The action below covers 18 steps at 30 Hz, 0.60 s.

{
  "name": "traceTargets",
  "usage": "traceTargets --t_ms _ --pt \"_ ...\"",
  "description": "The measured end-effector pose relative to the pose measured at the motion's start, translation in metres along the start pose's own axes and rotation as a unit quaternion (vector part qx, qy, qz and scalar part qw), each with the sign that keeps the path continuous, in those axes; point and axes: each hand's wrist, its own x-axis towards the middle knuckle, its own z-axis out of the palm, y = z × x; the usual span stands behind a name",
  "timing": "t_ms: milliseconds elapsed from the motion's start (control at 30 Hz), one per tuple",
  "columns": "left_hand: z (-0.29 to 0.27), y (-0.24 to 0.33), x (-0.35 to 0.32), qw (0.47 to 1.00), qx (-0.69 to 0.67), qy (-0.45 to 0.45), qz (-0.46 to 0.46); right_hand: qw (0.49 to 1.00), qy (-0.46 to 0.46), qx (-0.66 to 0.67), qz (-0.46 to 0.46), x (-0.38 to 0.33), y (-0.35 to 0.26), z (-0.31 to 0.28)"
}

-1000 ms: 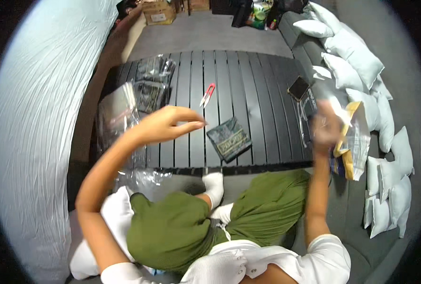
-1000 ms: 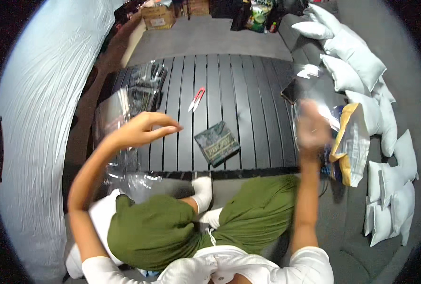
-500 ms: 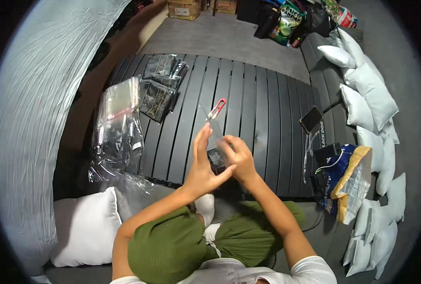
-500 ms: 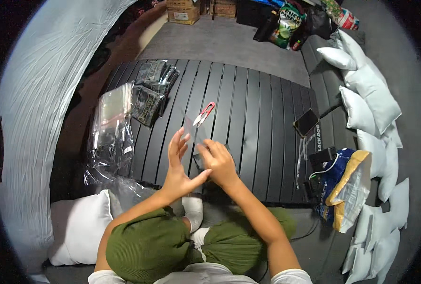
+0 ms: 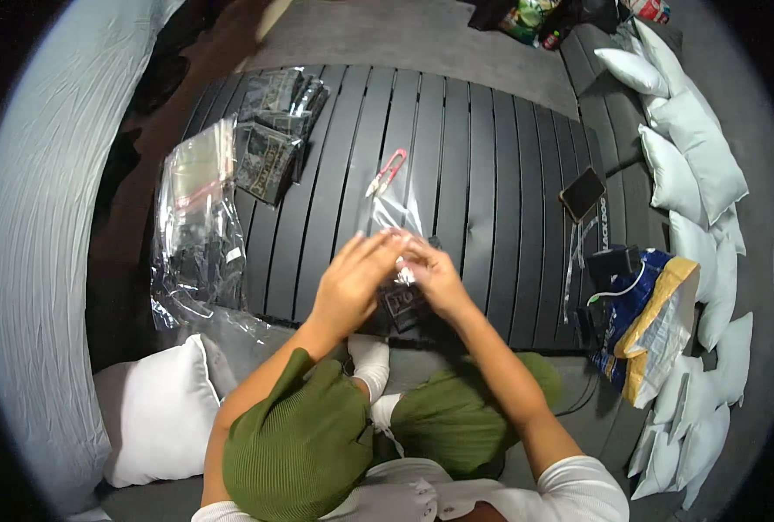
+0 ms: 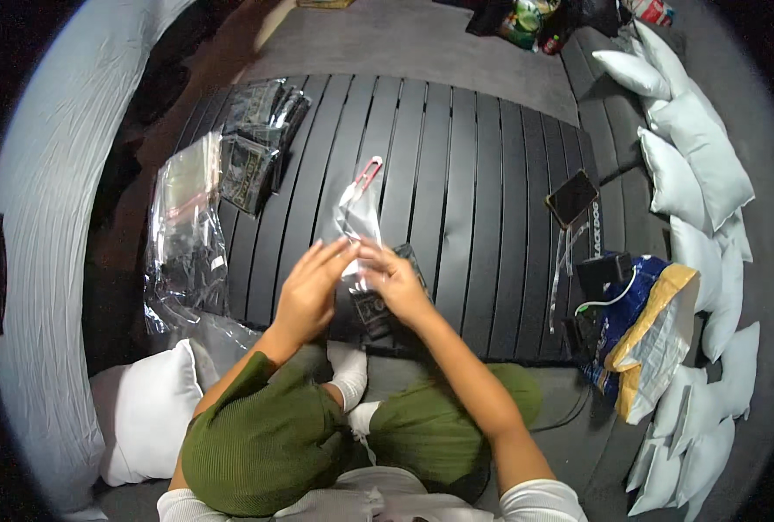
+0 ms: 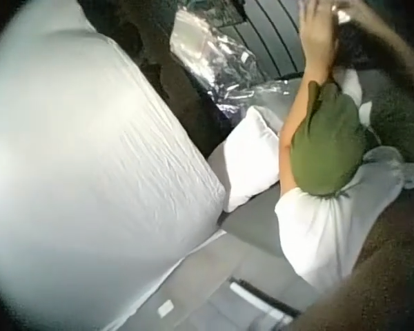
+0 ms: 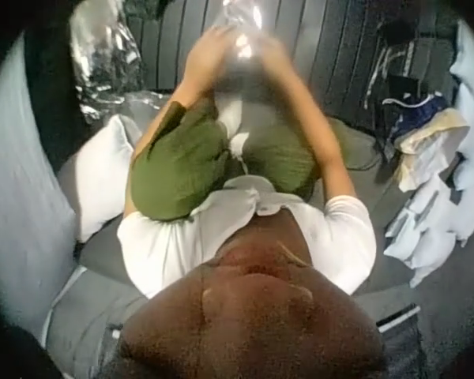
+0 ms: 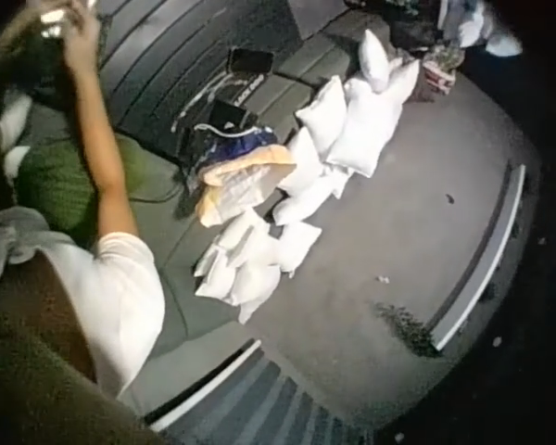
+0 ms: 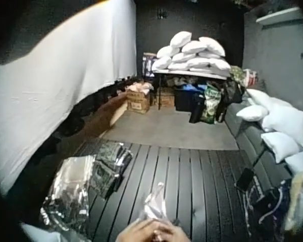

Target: Fold a camouflage cloth and place it inside a plastic bag.

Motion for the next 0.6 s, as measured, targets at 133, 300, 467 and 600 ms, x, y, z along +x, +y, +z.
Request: traceTargets --t_ms 133,300,467,600 --pt "0.003 -0.011 0.000 0.997 0.010 0.042 -0.063 0.998 0.000 -0.064 0.028 -0.005 -0.024 -0.046" --pt "-0.012 -0.023 -0.009 0.990 0.105 0.042 -0.085 0.884 0.128 -0.442 0.082 -0.012 -0.017 -0.066" --pt "0.018 -0.031 -0.023 0.990 0.114 -0.024 -0.076 0.860 0.165 -0.452 0.168 -0.020 0.008 -0.064" --pt "0.036 -0.042 -0.041 0.988 0.085 -0.046 -0.124 0.844 0.160 -0.482 0.172 -0.020 0.021 -0.061"
